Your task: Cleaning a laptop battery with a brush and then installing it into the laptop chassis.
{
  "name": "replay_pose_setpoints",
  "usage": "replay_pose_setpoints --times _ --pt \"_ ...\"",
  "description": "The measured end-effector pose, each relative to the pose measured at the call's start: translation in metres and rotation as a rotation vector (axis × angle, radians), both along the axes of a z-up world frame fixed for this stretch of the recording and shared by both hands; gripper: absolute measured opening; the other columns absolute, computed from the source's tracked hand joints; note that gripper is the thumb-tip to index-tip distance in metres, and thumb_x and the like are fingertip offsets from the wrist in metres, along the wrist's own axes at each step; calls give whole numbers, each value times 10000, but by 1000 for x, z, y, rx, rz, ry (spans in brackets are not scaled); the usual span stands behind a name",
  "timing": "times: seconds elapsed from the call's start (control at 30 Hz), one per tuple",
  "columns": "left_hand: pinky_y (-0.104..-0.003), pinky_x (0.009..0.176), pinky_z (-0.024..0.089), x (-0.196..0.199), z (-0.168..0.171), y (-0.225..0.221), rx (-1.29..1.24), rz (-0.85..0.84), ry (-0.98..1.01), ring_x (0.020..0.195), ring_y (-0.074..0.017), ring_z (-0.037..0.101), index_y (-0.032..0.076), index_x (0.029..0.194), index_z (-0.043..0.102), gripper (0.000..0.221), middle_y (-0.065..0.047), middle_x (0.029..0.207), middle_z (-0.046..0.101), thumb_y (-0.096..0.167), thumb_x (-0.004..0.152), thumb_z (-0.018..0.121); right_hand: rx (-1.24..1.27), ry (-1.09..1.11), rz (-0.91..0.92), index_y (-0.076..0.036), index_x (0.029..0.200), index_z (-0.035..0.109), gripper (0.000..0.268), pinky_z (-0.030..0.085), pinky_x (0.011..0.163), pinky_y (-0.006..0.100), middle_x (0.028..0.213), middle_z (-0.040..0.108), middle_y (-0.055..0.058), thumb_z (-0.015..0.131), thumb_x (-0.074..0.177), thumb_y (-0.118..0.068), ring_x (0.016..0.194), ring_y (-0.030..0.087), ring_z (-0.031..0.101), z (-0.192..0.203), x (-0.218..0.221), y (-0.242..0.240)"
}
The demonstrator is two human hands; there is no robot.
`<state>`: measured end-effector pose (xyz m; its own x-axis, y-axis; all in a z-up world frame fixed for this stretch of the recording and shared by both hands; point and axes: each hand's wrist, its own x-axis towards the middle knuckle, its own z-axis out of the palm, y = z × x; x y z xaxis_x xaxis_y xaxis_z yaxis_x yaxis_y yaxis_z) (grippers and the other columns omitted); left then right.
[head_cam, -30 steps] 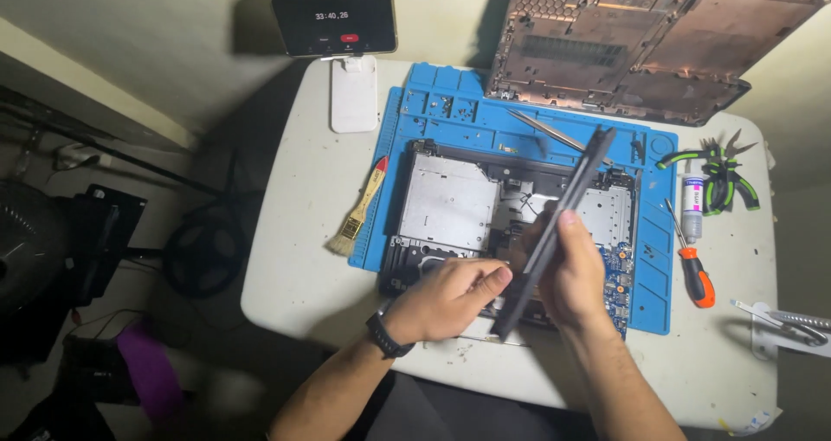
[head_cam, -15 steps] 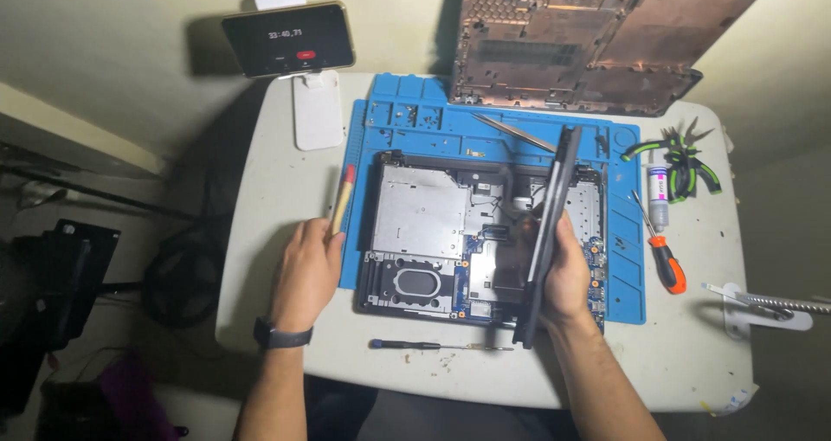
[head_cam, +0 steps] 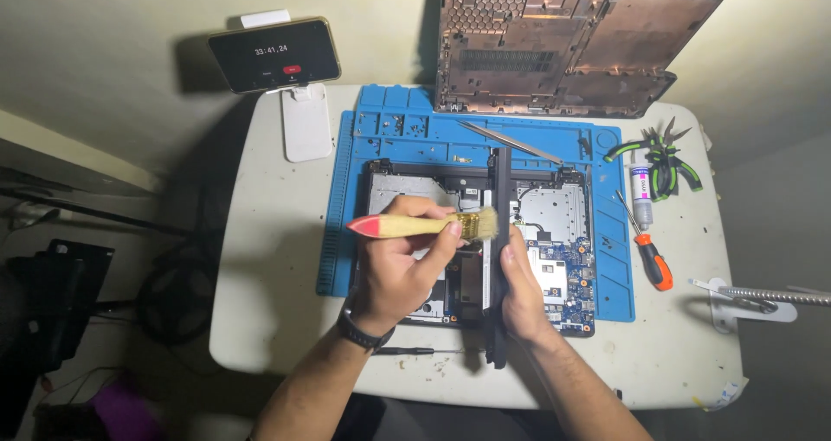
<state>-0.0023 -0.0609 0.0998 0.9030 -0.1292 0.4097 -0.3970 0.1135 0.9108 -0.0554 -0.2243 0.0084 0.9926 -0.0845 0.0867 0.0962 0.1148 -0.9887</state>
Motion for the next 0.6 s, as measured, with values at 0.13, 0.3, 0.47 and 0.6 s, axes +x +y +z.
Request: replay_pose_setpoints --times 0.13,0.3,0.47,0.6 --pt "-357 589 644 14 0 -10 114 30 -96 776 -356 775 5 898 668 135 -238 847 748 71 863 780 -34 -36 30 -8 1542 311 587 283 1163 500 1322 520 214 261 1056 -333 1302 327 454 -10 -4 -7" --pt "-342 561 639 32 12 -10 174 175 -247 751 -334 773 4 894 652 94 -223 850 737 40 905 738 -54 4 95 -20 1577 267 596 241 1172 547 1406 491 250 275 1065 -325 1353 371 429 -11 -4 -5" --pt "-377 539 619 15 6 -15 179 113 -205 710 -344 766 8 853 656 84 -207 729 722 44 899 716 -47 18 64 4 1585 209 614 199 1191 583 1461 434 300 260 1070 -326 1405 420 372 -11 1 -12" --pt "-325 589 617 39 7 -4 191 214 -311 768 -302 766 41 873 665 67 -157 761 721 35 923 708 -65 56 131 -13 1591 230 601 184 1190 586 1481 432 296 281 1072 -312 1421 403 365 -17 -9 -5"
